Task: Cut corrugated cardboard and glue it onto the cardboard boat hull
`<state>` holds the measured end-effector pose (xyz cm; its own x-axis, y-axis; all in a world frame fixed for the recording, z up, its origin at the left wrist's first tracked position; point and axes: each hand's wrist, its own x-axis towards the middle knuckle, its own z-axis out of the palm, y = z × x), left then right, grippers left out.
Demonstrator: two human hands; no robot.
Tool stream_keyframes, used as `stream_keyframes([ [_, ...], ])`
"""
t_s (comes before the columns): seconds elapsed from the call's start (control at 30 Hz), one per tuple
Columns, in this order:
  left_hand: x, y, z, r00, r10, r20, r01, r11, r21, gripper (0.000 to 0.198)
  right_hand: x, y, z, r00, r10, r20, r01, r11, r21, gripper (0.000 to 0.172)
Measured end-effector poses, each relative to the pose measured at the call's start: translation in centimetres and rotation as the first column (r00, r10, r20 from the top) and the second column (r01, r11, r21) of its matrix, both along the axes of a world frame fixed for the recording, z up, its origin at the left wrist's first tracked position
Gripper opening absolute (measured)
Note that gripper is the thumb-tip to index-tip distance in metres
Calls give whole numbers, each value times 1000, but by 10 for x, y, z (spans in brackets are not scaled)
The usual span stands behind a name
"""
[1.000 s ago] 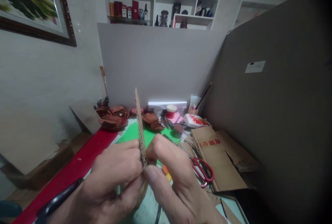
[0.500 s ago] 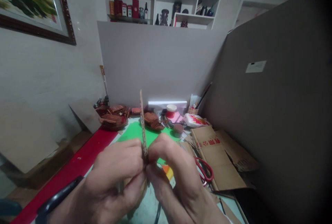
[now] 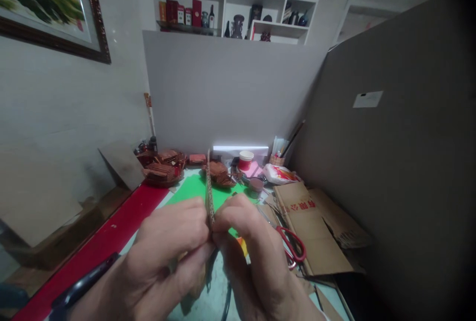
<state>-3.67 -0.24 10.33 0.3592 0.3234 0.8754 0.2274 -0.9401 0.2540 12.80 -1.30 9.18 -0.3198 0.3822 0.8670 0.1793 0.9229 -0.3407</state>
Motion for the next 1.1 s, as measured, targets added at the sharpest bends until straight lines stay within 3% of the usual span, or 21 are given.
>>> stream_keyframes([
  [0.1, -1, -1, 2, 997, -35, -69, 32, 998, -45, 22, 1, 5, 7, 999, 39, 34, -38, 999, -16, 23],
  [0.27, -3, -1, -2, 993, -31, -115, 20, 995, -93, 23, -1, 8, 5, 999, 26, -26, -27, 999, -33, 19],
  [0.53, -1, 1, -7, 998, -11, -59, 7, 998, -63, 22, 3, 1, 10, 998, -18, 55, 24, 992, -122, 12],
  [0.9, 1, -1, -5, 998, -11, -59, 7, 998, -70, 24, 2, 0, 8, 997, -66, 34, 68, 994, -82, 16],
  [1.1, 0, -1, -9, 1000, 26, -15, -27, 993, -114, 24, 0, 5, 0, 999, -14, -37, 11, 996, -92, 16],
])
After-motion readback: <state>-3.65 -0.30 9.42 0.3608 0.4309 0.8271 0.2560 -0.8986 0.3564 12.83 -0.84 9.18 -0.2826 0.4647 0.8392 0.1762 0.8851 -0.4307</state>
